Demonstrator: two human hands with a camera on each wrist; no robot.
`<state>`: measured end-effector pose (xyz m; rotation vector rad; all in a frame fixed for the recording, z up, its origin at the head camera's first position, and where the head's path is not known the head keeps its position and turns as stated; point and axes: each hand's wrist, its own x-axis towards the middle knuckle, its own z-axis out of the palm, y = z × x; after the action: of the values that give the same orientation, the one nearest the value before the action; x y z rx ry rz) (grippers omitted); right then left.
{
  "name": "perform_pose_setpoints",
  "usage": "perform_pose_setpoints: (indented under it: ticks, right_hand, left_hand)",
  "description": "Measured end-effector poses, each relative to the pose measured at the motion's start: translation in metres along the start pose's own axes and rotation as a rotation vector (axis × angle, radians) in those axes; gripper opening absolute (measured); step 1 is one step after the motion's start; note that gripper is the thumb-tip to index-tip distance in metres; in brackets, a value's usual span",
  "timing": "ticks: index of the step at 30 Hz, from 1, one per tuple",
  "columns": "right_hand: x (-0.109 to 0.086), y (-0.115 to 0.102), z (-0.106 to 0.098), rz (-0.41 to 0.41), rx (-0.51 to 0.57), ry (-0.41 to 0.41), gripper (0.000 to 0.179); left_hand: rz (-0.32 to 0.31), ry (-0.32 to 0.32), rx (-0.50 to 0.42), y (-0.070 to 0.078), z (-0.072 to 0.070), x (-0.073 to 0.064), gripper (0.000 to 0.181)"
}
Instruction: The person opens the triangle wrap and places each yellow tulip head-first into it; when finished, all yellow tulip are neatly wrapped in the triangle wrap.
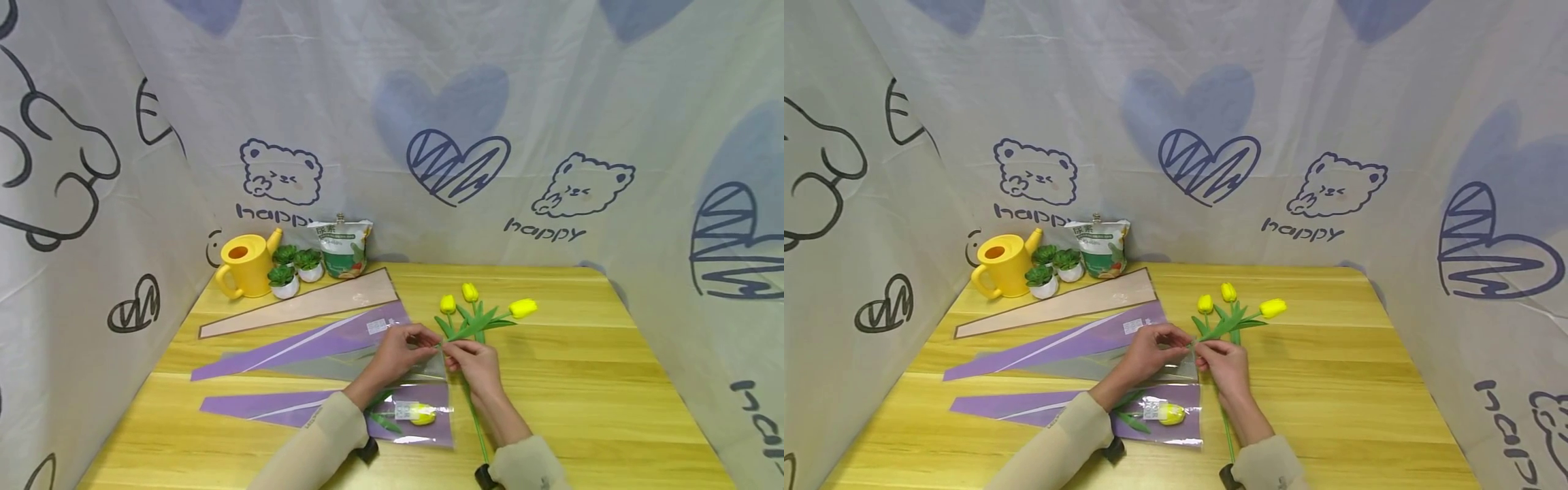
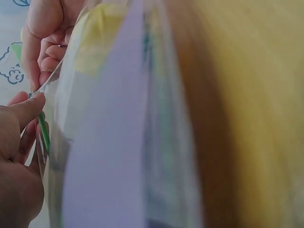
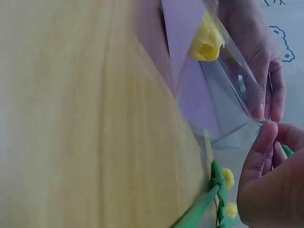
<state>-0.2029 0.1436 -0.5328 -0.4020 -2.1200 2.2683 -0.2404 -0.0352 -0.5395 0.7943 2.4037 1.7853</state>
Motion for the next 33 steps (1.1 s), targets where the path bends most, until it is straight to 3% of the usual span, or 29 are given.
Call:
perform_pose_setpoints:
  ticks: [17, 24, 33]
  right_hand:
    - [0.0, 0.003, 0.003, 0.016, -0.009, -0.021, 0.024]
    - [-0.002, 0.006, -0.002, 0.117, -0.014, -0.077, 0.026]
    - [-0.005, 0.004, -0.005, 0.151, -0.08, -0.139, 0.029]
  left_hand:
    - [0.03, 0.03, 0.038, -0.005, 0.003, 0.002, 0.013]
    - [0.007, -0.026, 0.077, -0.009, 0.003, 0.003, 0.013]
    - [-0.002, -0.061, 0.116, -0.012, 0.0, 0.002, 0.012]
